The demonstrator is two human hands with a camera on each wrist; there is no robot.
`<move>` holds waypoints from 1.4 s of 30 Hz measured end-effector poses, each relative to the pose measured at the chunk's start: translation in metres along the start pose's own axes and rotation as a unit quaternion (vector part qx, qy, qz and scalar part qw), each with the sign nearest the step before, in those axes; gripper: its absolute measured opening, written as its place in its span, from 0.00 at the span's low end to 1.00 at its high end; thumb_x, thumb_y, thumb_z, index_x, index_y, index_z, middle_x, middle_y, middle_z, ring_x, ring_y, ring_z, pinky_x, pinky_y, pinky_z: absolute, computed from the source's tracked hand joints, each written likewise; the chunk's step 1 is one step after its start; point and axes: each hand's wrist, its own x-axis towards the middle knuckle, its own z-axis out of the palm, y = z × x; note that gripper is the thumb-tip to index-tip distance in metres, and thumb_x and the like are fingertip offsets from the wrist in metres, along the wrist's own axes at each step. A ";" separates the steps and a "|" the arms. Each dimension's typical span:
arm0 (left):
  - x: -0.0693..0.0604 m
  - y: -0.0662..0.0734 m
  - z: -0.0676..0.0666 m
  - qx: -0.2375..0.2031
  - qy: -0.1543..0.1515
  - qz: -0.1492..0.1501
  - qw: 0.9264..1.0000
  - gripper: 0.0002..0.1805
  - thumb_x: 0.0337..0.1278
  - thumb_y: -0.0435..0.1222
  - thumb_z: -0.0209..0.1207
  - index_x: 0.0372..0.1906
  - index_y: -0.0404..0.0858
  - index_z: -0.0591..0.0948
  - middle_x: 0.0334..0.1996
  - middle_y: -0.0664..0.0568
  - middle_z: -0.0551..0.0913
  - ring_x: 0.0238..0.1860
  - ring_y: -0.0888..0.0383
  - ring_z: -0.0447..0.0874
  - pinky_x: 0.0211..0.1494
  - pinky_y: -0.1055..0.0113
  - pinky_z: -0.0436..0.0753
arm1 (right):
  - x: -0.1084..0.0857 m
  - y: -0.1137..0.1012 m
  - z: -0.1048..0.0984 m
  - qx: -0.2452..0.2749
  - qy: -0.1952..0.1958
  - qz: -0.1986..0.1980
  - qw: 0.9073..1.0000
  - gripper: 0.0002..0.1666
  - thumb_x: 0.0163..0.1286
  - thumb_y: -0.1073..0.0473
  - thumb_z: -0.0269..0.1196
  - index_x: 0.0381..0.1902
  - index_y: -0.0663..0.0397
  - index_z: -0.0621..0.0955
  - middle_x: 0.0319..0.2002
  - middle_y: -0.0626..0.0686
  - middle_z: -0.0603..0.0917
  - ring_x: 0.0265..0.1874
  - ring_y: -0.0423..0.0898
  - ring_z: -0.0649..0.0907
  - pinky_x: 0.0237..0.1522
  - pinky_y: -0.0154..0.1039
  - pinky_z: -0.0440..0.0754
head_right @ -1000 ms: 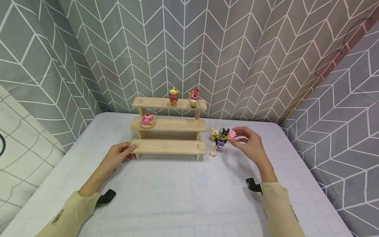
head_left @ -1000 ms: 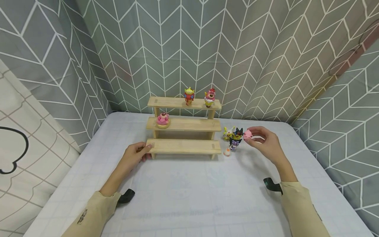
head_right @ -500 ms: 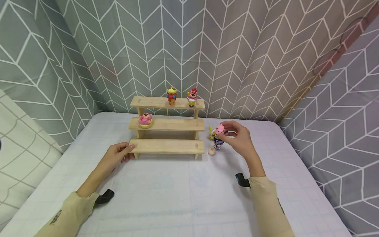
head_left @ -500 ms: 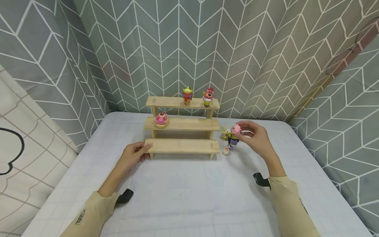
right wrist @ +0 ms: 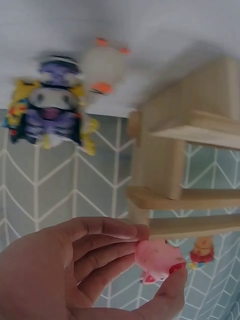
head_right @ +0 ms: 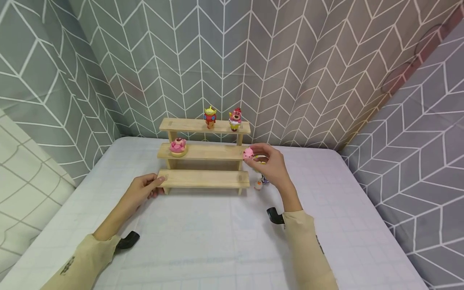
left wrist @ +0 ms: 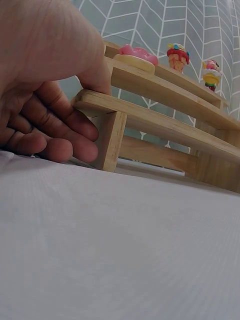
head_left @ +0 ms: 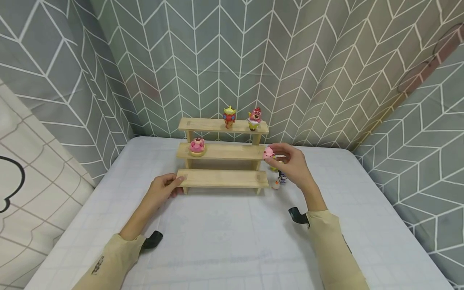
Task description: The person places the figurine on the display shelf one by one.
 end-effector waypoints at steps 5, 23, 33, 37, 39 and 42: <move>0.000 -0.001 -0.001 -0.002 0.001 -0.002 1.000 0.22 0.77 0.51 0.60 0.38 0.33 0.81 0.24 0.51 0.82 0.26 0.60 0.75 0.28 0.69 0.73 | 0.009 -0.014 0.020 0.008 -0.001 -0.008 1.000 0.28 0.65 0.61 0.77 0.61 0.60 0.82 0.55 0.59 0.86 0.53 0.49 0.85 0.53 0.35 0.85; 0.001 -0.001 -0.002 -0.004 -0.001 0.002 1.000 0.22 0.77 0.51 0.59 0.38 0.34 0.81 0.25 0.51 0.83 0.26 0.60 0.75 0.28 0.69 0.73 | 0.037 -0.027 0.080 0.053 -0.001 -0.012 0.999 0.28 0.65 0.68 0.75 0.63 0.67 0.80 0.55 0.67 0.86 0.54 0.64 0.86 0.56 0.52 0.86; 0.002 -0.002 0.001 -0.006 -0.002 0.004 1.000 0.22 0.77 0.51 0.60 0.38 0.34 0.81 0.25 0.52 0.82 0.26 0.60 0.75 0.28 0.69 0.74 | 0.043 -0.032 0.099 0.058 0.003 -0.028 0.998 0.26 0.65 0.65 0.76 0.60 0.60 0.83 0.51 0.61 0.89 0.51 0.58 0.89 0.55 0.50 0.87; 0.002 -0.001 0.001 -0.005 -0.001 -0.003 1.000 0.22 0.77 0.51 0.60 0.38 0.34 0.81 0.25 0.52 0.82 0.27 0.59 0.75 0.29 0.69 0.74 | 0.044 -0.029 0.105 0.023 0.000 -0.031 0.999 0.25 0.65 0.65 0.76 0.60 0.60 0.84 0.50 0.60 0.89 0.51 0.56 0.89 0.56 0.49 0.86; 0.002 -0.001 0.001 -0.002 -0.001 -0.003 1.000 0.23 0.77 0.51 0.60 0.39 0.33 0.81 0.25 0.51 0.82 0.27 0.59 0.75 0.29 0.69 0.74 | 0.045 -0.026 0.108 -0.020 -0.002 -0.031 0.999 0.25 0.66 0.63 0.76 0.60 0.59 0.84 0.50 0.59 0.89 0.51 0.54 0.88 0.57 0.47 0.86; 0.001 0.000 0.001 0.000 0.001 -0.005 1.000 0.22 0.77 0.51 0.60 0.39 0.33 0.81 0.25 0.50 0.82 0.27 0.60 0.75 0.29 0.69 0.74 | 0.044 -0.024 0.112 -0.068 -0.003 -0.026 0.997 0.26 0.66 0.61 0.76 0.61 0.57 0.84 0.50 0.57 0.90 0.50 0.51 0.89 0.57 0.46 0.85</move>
